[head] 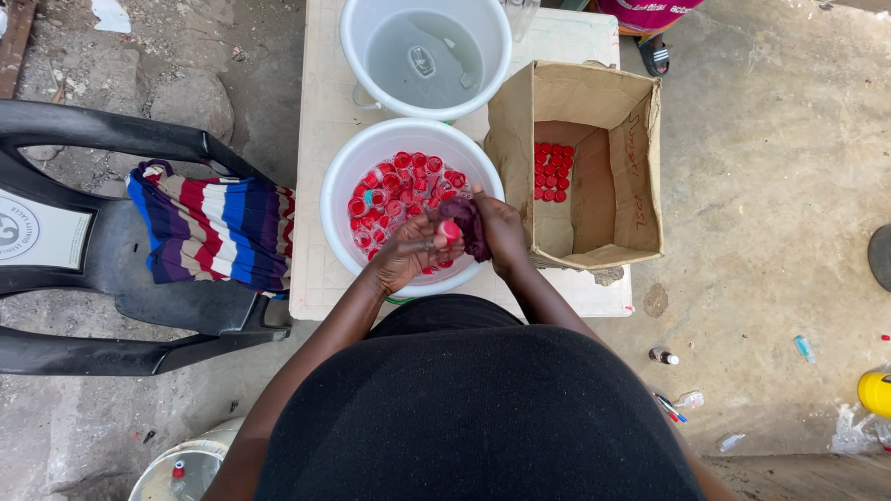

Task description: Cleaning red plastic bottle caps by rinsing them in water, wiping them with a cloth, and sorting them into a box.

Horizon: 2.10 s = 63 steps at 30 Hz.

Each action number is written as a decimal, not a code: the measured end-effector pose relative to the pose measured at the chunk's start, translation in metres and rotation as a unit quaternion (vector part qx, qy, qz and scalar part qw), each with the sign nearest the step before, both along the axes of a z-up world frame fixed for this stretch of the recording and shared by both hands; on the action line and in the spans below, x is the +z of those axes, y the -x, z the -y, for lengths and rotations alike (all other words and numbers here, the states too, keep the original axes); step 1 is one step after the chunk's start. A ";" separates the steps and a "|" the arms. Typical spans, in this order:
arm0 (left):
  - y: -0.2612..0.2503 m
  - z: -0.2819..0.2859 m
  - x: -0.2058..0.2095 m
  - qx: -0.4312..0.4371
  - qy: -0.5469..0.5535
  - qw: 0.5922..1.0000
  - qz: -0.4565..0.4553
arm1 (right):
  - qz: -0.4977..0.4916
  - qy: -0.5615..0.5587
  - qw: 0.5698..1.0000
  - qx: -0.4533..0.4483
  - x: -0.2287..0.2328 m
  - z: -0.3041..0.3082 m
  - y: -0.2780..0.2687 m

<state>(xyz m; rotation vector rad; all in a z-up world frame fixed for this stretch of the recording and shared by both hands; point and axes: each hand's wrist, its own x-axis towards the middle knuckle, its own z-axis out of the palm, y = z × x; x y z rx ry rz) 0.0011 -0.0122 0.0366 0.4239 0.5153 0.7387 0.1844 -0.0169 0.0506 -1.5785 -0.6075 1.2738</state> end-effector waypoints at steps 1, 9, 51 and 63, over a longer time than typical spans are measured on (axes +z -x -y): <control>0.004 -0.004 0.012 0.002 0.000 1.000 -0.001 | -0.001 0.000 1.000 0.002 0.035 0.002 0.010; 0.010 -0.027 0.013 0.118 0.014 0.987 -0.110 | -0.104 -0.077 0.991 0.017 0.079 0.017 0.017; 0.009 -0.014 0.141 0.172 -0.489 0.791 -0.325 | -0.309 -0.157 0.927 0.145 0.074 0.044 0.015; -0.024 -0.013 0.131 0.128 -0.102 0.981 0.100 | -0.470 -0.157 0.864 0.092 0.140 0.026 0.011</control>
